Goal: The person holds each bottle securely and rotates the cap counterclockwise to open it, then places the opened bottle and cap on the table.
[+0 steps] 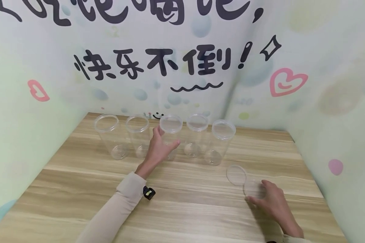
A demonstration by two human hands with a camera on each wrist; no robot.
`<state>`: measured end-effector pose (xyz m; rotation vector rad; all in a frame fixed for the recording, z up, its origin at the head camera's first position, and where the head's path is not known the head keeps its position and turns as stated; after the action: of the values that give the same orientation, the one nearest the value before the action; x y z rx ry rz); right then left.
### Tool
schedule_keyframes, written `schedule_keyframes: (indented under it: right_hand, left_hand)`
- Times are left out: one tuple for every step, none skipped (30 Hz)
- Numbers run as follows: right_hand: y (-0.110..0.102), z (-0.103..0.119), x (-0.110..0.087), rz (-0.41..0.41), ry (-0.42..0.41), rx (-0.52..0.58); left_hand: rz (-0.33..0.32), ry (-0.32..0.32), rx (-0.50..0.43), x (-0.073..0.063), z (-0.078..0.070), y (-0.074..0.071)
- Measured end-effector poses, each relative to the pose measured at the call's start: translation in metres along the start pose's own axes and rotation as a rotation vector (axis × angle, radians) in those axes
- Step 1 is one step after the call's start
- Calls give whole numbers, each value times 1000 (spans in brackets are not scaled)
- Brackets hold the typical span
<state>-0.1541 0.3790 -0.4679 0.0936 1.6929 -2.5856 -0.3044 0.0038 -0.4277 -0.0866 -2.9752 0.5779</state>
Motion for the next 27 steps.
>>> schedule_keyframes:
  right_hand:
    - [0, 1, 1, 0, -1, -7]
    - [0, 3, 2, 2, 1, -12]
    - [0, 4, 3, 4, 4, -17]
    - [0, 5, 4, 12, 11, -19]
    - [1, 6, 5, 17, 16, -21]
    - [1, 7, 7, 23, 21, -22]
    - [1, 8, 8, 31, 29, -19]
    - [2, 9, 10, 38, 36, -17]
    - [2, 10, 11, 40, 36, -14]
    - [2, 11, 13, 41, 38, -12]
    - [3, 12, 14, 36, 35, -12]
    - [3, 13, 15, 33, 32, -12]
    - [3, 14, 16, 29, 31, -10]
    - [4, 15, 17, 27, 31, -12]
    - [4, 15, 18, 25, 31, -12]
    - [5, 16, 19, 25, 35, -11]
    - [5, 16, 20, 27, 38, -9]
    - [5, 16, 21, 30, 42, -7]
    - [6, 17, 22, 32, 46, -4]
    - [6, 16, 23, 34, 49, -2]
    - [7, 17, 23, 37, 51, 3]
    - [7, 17, 24, 39, 52, 7]
    - [7, 17, 24, 42, 55, 11]
    - [8, 17, 25, 44, 57, 15]
    - [8, 17, 25, 46, 58, 19]
    - [8, 17, 26, 49, 60, 25]
    - [8, 18, 26, 51, 60, 30]
  left_hand:
    - [9, 0, -2, -1, 0, -1]
    - [18, -1, -2, -2, 0, -2]
    - [25, 0, -3, -4, 0, -3]
    - [30, 0, -5, -5, 0, -3]
    - [34, 3, -8, -6, 0, -4]
    - [37, 7, -9, -7, 0, -5]
    - [39, 12, -14, -8, 0, -5]
    - [41, 17, -15, -9, 0, -6]
    - [41, 22, -16, -11, 0, -6]
    - [44, 26, -18, -12, -1, -7]
    - [46, 33, -20, -13, -1, -7]
    - [51, 38, -18, -14, -2, -8]
    - [54, 43, -17, -16, -3, -8]
    - [59, 50, -15, -17, -4, -8]
    - [61, 54, -13, -18, -5, -9]
    - [64, 61, -10, -19, -6, -9]
    - [66, 71, -8, -20, -7, -9]
    - [67, 78, -4, -21, -8, -9]
    - [68, 85, -2, -22, -8, -9]
    - [69, 94, 0, -23, -9, -9]
    - [70, 101, 3, -24, -9, -9]
    - [73, 110, 3, -25, -10, -9]
    - [76, 118, 2, -26, -10, -9]
    - [82, 125, 3, -27, -11, -9]
    - [89, 134, 4, -28, -11, -9]
    - [96, 140, 10, -29, -12, -9]
    - [106, 145, 17, -30, -12, -8]
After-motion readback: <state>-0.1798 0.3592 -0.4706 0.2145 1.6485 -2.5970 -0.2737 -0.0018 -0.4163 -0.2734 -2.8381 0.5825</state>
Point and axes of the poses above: each hand's wrist, its own x-axis towards the middle knuckle, its own y-axis out of the palm, z = x × y, the point moved 4 cm from there along x, towards the middle knuckle, and after that the axes turned 7 degrees about z, right-handed, at the moved point
